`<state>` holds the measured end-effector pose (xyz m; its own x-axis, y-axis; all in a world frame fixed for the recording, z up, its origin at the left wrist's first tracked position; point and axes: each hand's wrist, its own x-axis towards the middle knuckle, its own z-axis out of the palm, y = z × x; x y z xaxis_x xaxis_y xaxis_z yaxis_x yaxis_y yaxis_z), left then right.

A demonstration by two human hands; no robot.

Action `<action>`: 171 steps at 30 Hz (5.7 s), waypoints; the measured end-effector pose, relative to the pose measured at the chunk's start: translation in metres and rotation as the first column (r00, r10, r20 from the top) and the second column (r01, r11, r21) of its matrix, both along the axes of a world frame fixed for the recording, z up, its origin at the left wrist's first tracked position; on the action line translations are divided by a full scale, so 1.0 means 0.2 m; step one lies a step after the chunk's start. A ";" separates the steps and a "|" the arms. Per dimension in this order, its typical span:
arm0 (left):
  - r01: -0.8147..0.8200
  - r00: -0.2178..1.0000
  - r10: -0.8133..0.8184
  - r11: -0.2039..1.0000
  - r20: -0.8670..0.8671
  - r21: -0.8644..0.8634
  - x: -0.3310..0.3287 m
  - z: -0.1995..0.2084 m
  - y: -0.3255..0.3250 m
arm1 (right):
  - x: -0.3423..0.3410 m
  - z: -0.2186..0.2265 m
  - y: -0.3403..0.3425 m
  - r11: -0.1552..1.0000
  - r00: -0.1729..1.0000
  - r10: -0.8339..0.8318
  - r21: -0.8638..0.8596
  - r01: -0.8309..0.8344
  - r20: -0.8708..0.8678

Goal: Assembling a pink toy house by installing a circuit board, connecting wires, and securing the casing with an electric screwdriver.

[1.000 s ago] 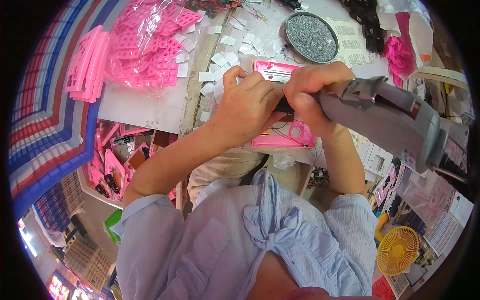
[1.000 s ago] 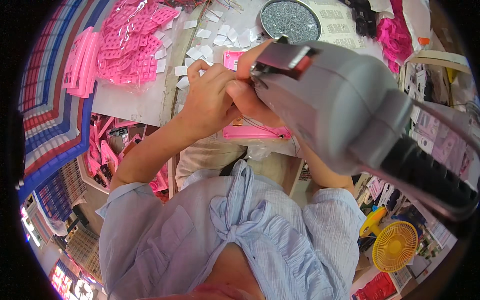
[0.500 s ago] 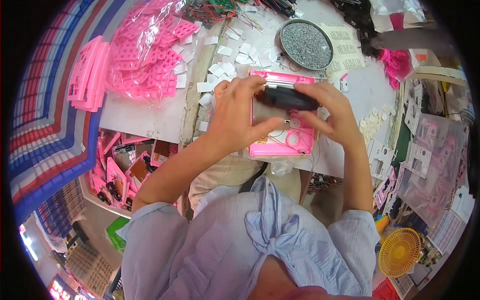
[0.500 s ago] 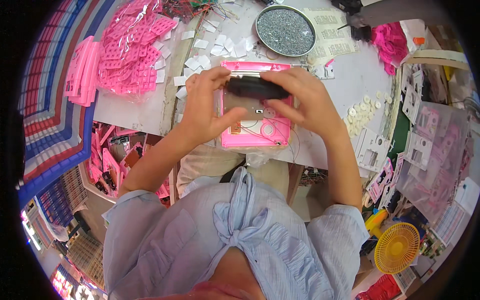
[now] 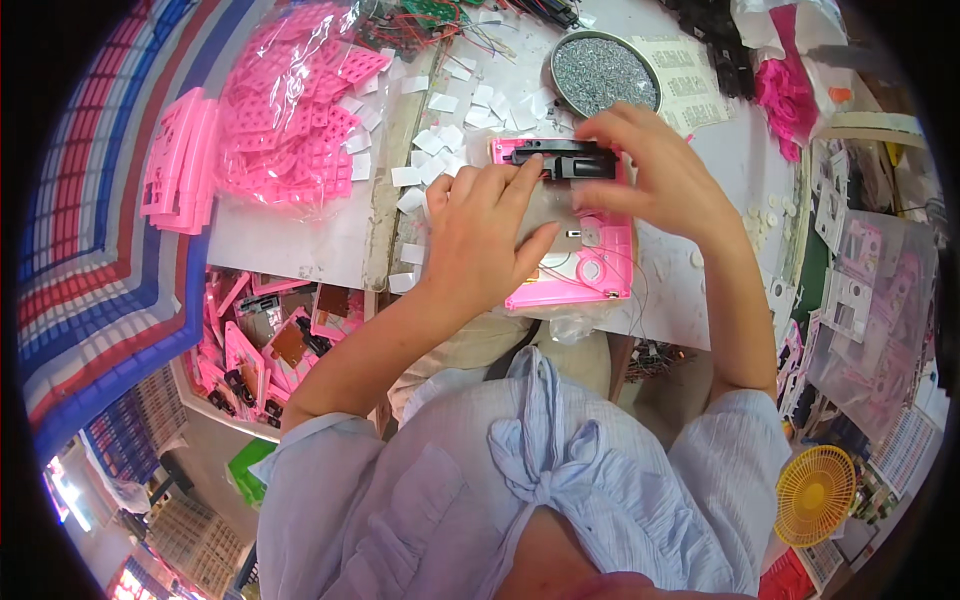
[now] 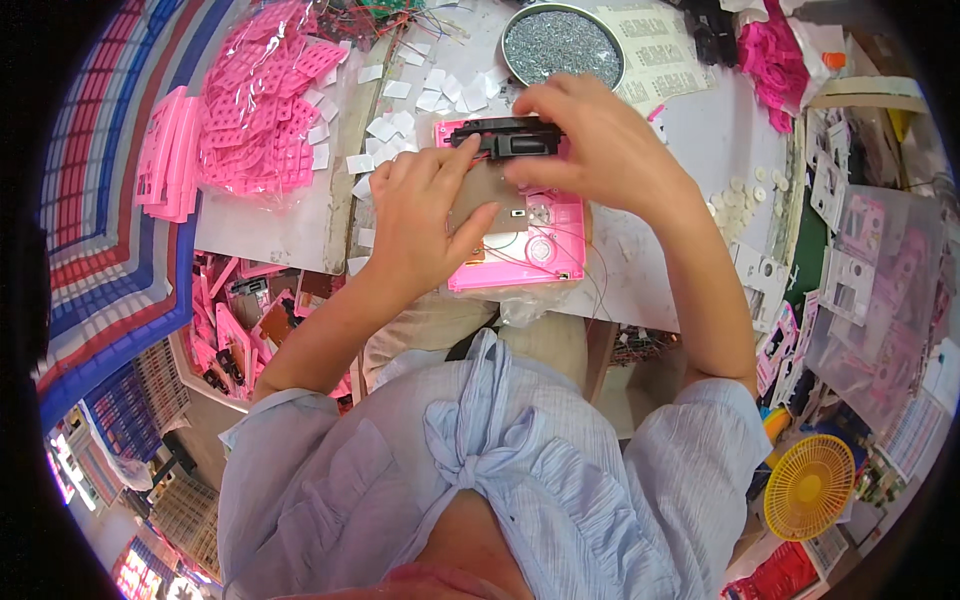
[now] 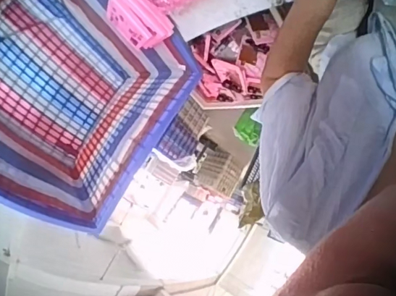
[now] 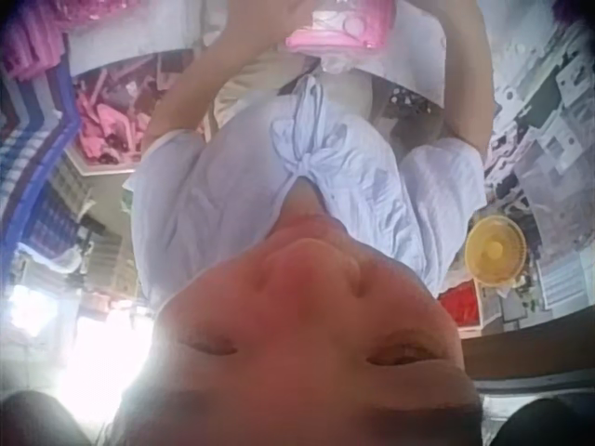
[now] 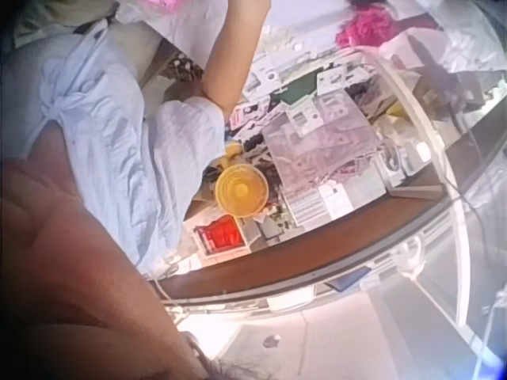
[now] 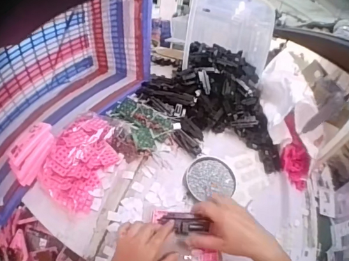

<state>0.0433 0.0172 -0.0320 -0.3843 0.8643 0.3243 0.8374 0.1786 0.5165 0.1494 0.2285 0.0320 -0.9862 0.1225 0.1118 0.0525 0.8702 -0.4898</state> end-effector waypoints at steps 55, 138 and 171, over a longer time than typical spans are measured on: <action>0.160 0.982 -0.125 0.948 -0.140 0.276 -0.07 0.14 0.29 | -0.03 0.11 -0.15 0.403 0.664 -0.366 -0.755 -0.518 -0.651; 0.150 -0.224 0.030 0.989 0.974 0.004 0.15 0.15 -0.05 | 0.44 -0.06 -0.46 0.858 0.904 -0.381 -0.437 0.268 -0.194; -0.074 0.972 0.026 0.976 0.232 0.203 0.00 -0.06 -0.73 | 0.80 -0.52 1.00 0.802 0.798 -0.590 0.206 0.561 0.123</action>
